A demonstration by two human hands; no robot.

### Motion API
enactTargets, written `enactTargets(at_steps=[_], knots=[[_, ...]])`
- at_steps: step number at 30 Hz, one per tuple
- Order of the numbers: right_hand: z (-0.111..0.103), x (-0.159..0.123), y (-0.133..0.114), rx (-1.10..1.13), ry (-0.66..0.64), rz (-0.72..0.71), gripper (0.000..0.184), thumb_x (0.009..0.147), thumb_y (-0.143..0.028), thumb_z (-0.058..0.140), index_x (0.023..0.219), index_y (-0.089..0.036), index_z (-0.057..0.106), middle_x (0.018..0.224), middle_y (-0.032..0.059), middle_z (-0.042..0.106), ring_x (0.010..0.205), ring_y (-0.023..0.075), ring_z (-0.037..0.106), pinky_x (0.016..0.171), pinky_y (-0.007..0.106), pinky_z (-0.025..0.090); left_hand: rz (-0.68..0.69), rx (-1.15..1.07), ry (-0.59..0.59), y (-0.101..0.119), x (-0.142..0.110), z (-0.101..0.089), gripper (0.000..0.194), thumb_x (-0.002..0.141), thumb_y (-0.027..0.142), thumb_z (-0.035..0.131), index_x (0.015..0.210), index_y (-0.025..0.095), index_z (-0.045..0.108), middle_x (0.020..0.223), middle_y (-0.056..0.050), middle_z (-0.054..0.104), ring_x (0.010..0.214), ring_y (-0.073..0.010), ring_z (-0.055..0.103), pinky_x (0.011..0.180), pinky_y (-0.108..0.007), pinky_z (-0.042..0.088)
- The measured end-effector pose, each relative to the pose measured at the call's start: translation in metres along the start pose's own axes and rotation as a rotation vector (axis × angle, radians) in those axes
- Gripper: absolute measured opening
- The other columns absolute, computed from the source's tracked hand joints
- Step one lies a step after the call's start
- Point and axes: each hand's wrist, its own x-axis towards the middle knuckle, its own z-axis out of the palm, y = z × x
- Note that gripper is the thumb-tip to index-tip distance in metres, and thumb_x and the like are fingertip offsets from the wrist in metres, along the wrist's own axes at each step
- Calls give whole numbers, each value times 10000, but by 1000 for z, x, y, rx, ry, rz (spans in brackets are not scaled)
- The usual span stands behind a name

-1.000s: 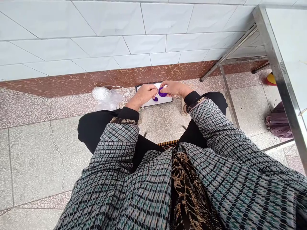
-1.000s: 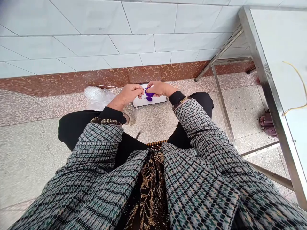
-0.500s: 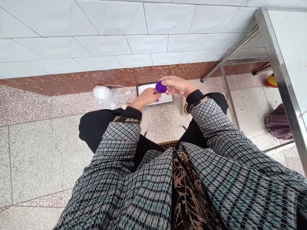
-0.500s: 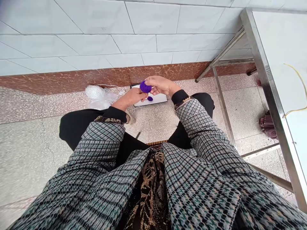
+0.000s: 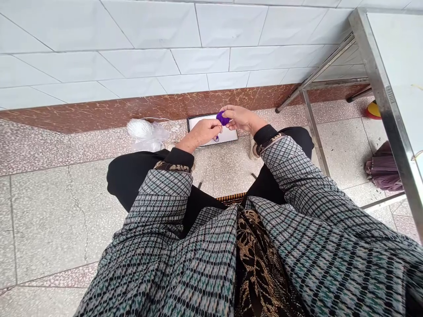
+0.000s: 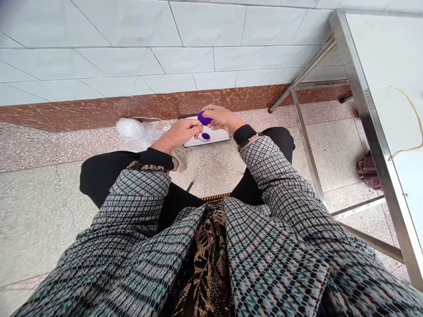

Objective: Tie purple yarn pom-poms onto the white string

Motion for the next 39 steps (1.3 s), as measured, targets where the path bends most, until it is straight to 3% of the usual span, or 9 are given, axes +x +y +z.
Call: enactTargets(at_steps=[5,12,19,23,26,28,32,36,39], knots=[[1,0,3,122,-84,-20,109,1007,-143,635,985,-204,547,721,-38,597,528,80,547,507,158,469,4,28,-5,-2,1,1,165,824,209,561,685,175,643,599,6,613,574,-128,597,617,-241,458],[-5,-1,1,136,-99,-213,134,1018,-202,649,1053,-199,520,771,-43,576,529,60,485,508,151,430,7,26,-58,-5,3,4,173,842,201,554,697,187,647,598,4,619,594,-140,602,683,-268,487],[-16,-10,-4,-416,-338,-78,173,849,-151,829,890,-155,660,673,-18,590,518,80,497,491,190,414,-83,19,61,-7,2,-5,219,821,173,596,603,195,598,562,-8,591,613,-165,604,647,-273,459],[-12,4,5,-533,-156,-21,227,842,-147,850,837,-166,623,594,-17,569,488,99,493,441,201,380,-67,28,38,0,-1,-6,204,811,156,558,614,183,603,592,-11,614,614,-148,583,674,-269,469],[-8,12,6,-210,21,-79,219,940,-200,775,922,-191,556,600,-44,555,493,95,493,459,184,421,-14,-5,6,3,-2,-2,185,816,169,535,647,180,610,625,-12,627,641,-142,588,704,-265,483],[-7,11,4,34,32,-124,212,1007,-244,711,938,-197,516,647,-50,564,513,81,515,515,172,470,23,-25,-22,2,-1,1,172,819,183,534,665,181,611,627,-6,624,648,-139,593,715,-261,487],[-6,-3,-3,197,-117,-187,245,1033,-317,698,942,-198,505,699,-55,567,536,66,530,567,168,481,14,-32,-99,-4,3,5,155,822,201,551,693,187,636,604,9,607,616,-135,588,706,-263,483],[-13,-13,-7,18,-298,-171,255,973,-332,774,1001,-183,568,702,-48,590,521,72,510,528,175,442,-69,-17,-50,-9,5,2,147,824,217,592,692,194,651,581,2,604,600,-152,576,662,-276,452],[-17,-12,-7,-192,-344,-125,215,926,-251,804,975,-163,614,663,-41,594,504,70,496,499,168,416,-84,-8,50,-10,4,-3,179,826,210,599,650,197,624,572,-3,594,609,-160,558,652,-285,427]])
